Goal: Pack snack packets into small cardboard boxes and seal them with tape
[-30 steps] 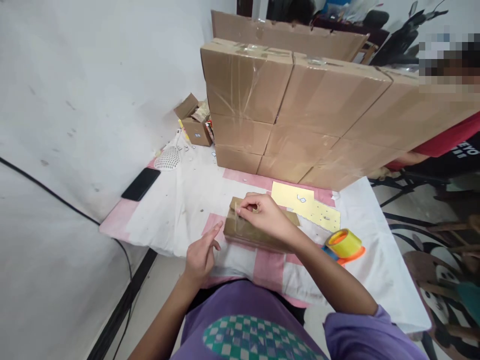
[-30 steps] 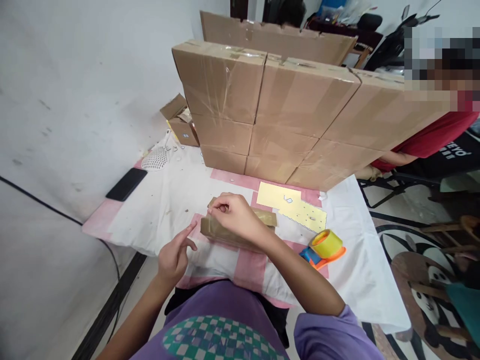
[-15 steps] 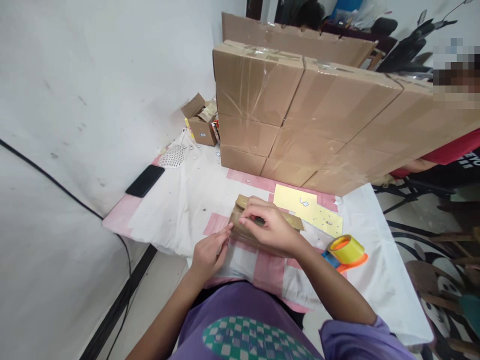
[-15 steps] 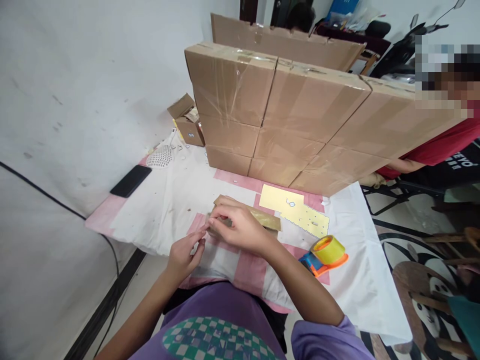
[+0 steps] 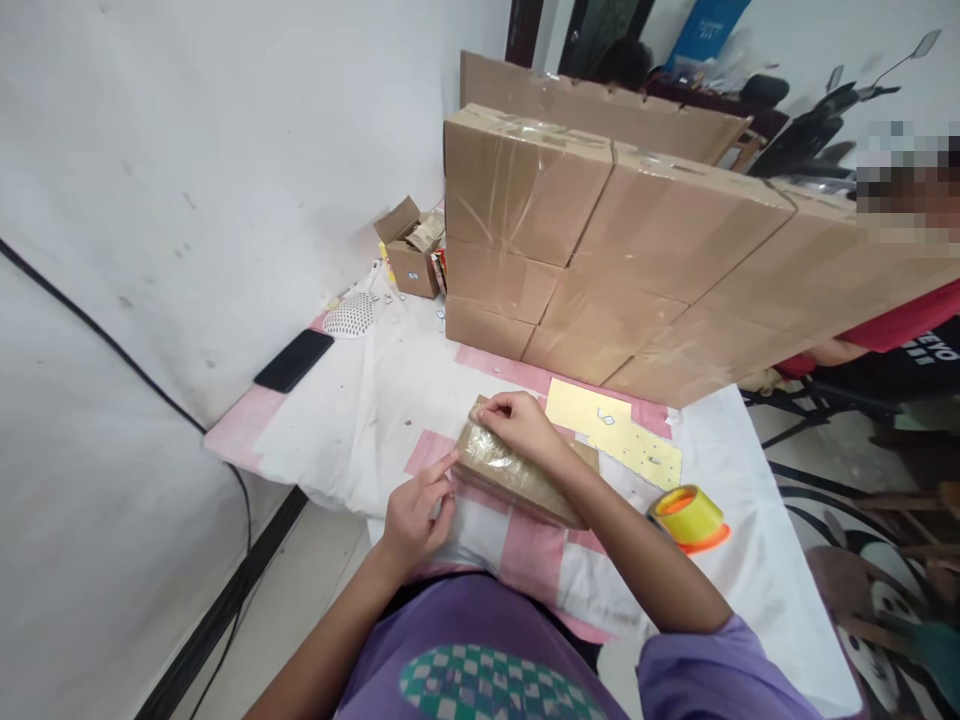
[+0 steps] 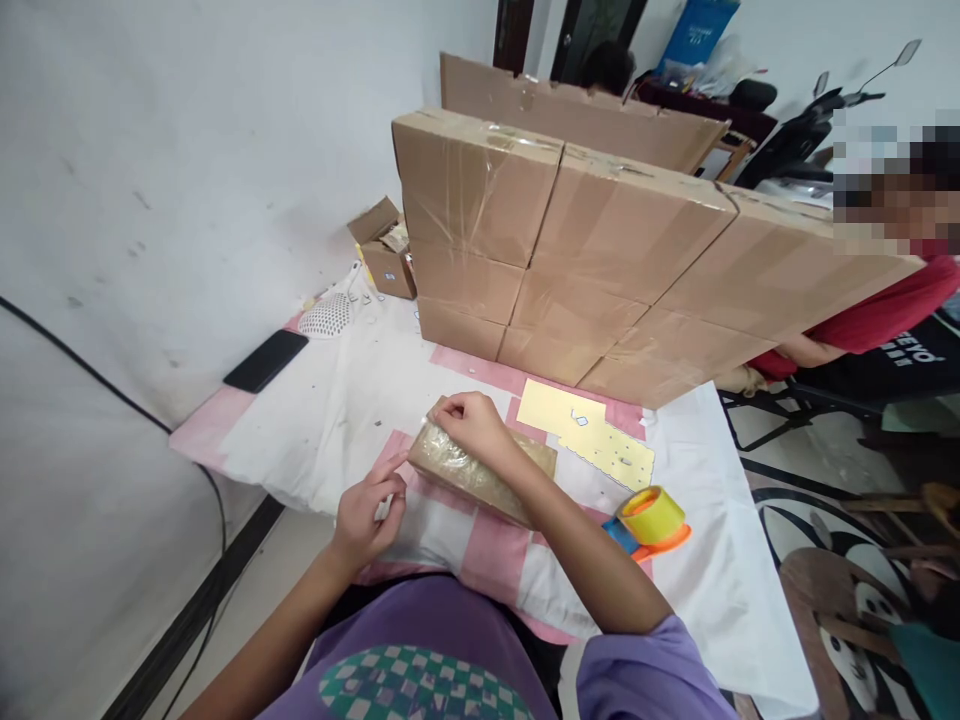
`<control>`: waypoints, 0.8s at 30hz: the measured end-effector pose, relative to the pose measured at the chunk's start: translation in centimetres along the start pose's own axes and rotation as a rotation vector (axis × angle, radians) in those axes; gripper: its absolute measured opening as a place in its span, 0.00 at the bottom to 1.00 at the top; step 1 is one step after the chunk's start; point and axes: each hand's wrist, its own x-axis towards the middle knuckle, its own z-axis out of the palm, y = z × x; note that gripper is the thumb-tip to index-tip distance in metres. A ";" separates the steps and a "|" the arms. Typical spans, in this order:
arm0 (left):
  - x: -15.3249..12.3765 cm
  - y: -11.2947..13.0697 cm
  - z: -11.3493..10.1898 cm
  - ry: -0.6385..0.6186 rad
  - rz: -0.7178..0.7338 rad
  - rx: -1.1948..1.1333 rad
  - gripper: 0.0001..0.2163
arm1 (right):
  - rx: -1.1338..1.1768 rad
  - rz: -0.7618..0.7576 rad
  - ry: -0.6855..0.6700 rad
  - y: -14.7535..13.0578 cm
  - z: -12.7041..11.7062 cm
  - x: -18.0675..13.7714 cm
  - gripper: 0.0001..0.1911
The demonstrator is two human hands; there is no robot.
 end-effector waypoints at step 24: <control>1.2 -0.5 0.0 -0.168 -0.041 0.042 0.13 | -0.337 -0.163 0.089 2.4 -0.2 0.6 0.12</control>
